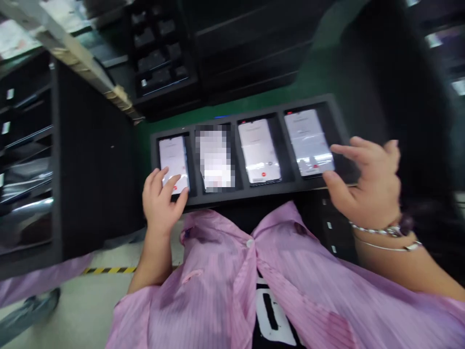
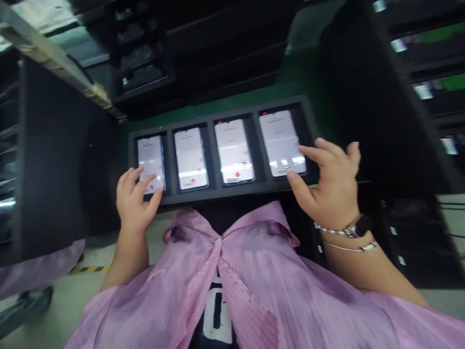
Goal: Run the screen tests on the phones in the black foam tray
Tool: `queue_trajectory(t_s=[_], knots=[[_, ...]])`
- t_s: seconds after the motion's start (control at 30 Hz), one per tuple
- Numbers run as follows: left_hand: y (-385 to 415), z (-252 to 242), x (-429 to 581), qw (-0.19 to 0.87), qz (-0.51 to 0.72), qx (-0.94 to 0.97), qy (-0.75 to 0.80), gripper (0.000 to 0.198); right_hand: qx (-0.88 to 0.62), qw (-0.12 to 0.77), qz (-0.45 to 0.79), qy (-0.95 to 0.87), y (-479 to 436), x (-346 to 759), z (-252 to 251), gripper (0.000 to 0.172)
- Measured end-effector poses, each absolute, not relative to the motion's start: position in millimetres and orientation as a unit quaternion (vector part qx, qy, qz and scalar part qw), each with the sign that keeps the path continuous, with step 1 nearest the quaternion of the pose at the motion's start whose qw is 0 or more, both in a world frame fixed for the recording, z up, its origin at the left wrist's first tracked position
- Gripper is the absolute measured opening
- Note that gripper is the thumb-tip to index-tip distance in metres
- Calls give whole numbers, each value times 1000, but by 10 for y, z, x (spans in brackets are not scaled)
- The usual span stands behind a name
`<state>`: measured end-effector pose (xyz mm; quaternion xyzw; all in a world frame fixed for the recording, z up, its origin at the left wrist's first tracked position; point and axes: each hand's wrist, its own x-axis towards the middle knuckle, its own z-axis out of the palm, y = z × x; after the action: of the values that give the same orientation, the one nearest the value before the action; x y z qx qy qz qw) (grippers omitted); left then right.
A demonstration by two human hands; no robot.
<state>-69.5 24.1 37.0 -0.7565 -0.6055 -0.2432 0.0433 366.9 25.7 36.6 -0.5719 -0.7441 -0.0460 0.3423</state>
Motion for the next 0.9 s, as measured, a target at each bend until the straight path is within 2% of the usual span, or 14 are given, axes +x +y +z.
queue_trajectory(t_s=[0.1, 0.2, 0.3, 0.4, 0.43, 0.5, 0.67, 0.73, 0.83, 0.9], knots=[[298, 346, -710, 51, -251, -755, -604, 28, -619, 301, -15, -725, 305, 3775, 301, 33], [300, 336, -693, 70, -255, -752, -604, 27, -639, 280, 26, -716, 363, 3770, 294, 33], [278, 340, -658, 104, -272, -751, -592, 38, -607, 337, 2, -719, 531, 3694, 505, 28], [263, 338, -633, 138, -281, -741, -594, 49, -515, 390, -32, -763, 933, 3507, 874, 30], [258, 335, -629, 147, -281, -736, -599, 51, -477, 368, -23, -798, 1123, 3411, 986, 31], [243, 325, -627, 159, -278, -727, -607, 54, -425, 269, 15, -864, 1567, 3168, 1132, 35], [188, 305, -636, 170, -272, -724, -611, 55, -481, -75, 152, -860, 2638, 2388, 994, 42], [164, 302, -637, 170, -264, -721, -618, 55, -479, -139, 160, -852, 2902, 2097, 843, 42], [129, 310, -626, 164, -257, -715, -630, 55, -466, -177, 145, -855, 3100, 1768, 642, 46], [111, 323, -608, 160, -260, -710, -634, 54, -463, -203, 136, -852, 3135, 1624, 546, 41]])
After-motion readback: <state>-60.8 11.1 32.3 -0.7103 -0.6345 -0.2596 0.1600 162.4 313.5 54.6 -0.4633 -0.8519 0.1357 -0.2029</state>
